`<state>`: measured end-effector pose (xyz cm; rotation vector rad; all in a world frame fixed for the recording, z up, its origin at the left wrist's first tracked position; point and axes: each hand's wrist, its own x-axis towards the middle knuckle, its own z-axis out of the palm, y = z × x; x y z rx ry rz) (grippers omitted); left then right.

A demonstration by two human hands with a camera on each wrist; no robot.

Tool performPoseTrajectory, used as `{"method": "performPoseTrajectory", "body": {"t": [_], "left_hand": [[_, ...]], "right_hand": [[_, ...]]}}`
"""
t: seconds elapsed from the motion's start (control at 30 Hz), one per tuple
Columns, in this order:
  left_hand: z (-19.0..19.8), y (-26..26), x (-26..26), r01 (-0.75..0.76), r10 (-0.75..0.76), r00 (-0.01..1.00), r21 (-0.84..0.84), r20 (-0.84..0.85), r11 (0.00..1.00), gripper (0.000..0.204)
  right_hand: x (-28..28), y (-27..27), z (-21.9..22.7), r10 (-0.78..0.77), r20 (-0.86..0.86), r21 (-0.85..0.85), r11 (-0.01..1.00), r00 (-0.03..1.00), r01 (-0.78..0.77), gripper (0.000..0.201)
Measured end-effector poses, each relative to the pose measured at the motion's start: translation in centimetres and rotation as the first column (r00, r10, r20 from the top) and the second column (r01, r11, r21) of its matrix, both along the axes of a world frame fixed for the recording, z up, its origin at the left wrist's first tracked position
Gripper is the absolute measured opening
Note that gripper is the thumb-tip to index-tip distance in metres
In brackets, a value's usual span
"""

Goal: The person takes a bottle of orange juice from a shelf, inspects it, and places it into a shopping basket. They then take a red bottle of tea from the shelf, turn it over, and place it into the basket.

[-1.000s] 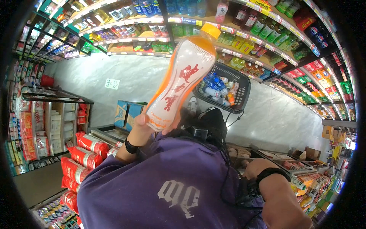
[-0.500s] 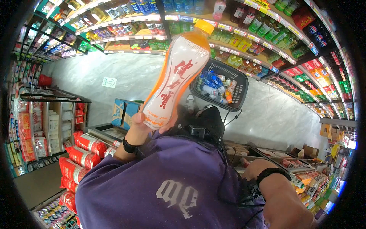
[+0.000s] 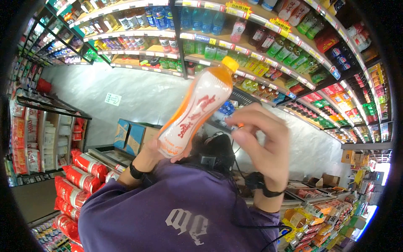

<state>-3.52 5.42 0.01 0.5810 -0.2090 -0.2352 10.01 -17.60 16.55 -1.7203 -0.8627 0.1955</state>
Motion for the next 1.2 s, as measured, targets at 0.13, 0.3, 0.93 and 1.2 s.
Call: {"method": "performPoseTrajectory", "body": {"t": [0.13,0.3,0.93,1.2], "left_hand": [[0.1,-0.2,-0.4,-0.122,0.128,0.992,0.362,0.007,0.924,0.1],[3.1,-0.3,0.2,-0.219,0.16,0.976,0.656,0.15,0.722,0.092],[5.5,-0.1,2.7,-0.416,-0.054,0.903,0.898,0.427,0.143,0.092],[7.2,-0.1,4.1,-0.549,-0.189,0.82,0.836,0.54,0.006,0.085]], "right_hand": [[1.3,-1.1,-7.2,-0.07,-0.343,-0.084,0.996,0.937,0.043,0.03],[1.3,-1.6,-8.9,0.062,-0.527,0.186,0.982,0.848,0.043,0.054],[0.8,-3.9,-9.1,0.086,-0.792,0.282,0.93,0.604,0.237,0.045],[0.6,-4.9,-8.7,0.095,-0.716,0.32,0.925,0.692,0.204,0.068]]}}
